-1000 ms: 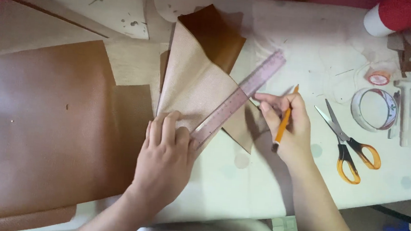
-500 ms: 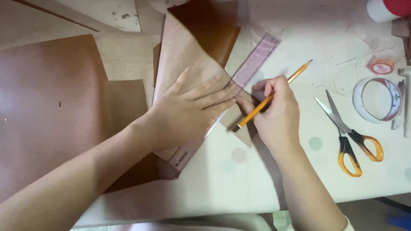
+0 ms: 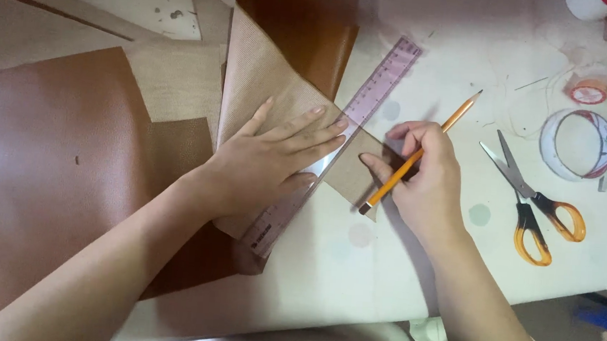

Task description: Marking leather using a ruler and pencil followed by cutting out the shapes with scissors.

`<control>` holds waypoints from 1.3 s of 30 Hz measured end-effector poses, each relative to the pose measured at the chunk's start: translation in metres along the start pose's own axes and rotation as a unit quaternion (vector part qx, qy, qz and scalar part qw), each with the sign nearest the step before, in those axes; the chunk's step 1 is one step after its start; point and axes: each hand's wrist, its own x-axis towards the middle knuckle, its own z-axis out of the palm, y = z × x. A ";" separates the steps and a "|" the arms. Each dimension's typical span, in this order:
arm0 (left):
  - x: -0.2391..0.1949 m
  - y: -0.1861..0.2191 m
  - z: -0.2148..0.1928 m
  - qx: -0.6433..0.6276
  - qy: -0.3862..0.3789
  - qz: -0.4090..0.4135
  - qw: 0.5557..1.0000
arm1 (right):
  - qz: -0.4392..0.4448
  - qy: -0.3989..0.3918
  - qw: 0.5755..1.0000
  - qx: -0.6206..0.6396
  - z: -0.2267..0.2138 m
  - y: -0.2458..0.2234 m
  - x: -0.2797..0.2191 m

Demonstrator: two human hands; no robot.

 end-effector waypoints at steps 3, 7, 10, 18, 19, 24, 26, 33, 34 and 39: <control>-0.002 0.003 0.003 0.011 0.016 -0.007 1.000 | -0.010 0.000 1.000 0.005 0.001 0.001 0.000; -0.002 0.004 0.001 0.021 0.028 -0.012 0.999 | -0.002 -0.001 1.000 0.013 0.000 0.000 0.000; -0.003 0.004 0.001 -0.005 0.040 -0.012 0.999 | -0.081 0.121 0.982 0.119 0.006 0.021 -0.009; -0.003 0.005 -0.001 0.034 0.057 0.000 0.998 | 0.127 0.150 0.858 0.476 -0.021 -0.014 0.003; -0.003 0.005 -0.002 0.039 0.057 -0.002 0.998 | 0.191 0.115 0.816 0.533 -0.020 -0.010 0.006; -0.002 0.004 -0.003 0.022 0.058 -0.003 0.998 | 0.028 0.017 0.847 0.530 0.010 0.000 -0.004; -0.003 0.004 -0.004 0.004 0.046 -0.001 0.999 | -0.062 0.000 0.895 0.442 0.018 -0.008 -0.010; -0.004 0.006 -0.006 0.018 0.076 -0.005 0.997 | -0.019 -0.019 0.973 0.230 0.020 -0.015 -0.018; -0.004 0.006 -0.006 0.019 0.074 -0.005 0.997 | -0.024 -0.028 0.975 0.218 0.020 -0.018 -0.018; -0.004 0.006 -0.004 0.017 0.084 -0.005 0.996 | -0.023 -0.032 0.976 0.216 0.020 -0.016 -0.019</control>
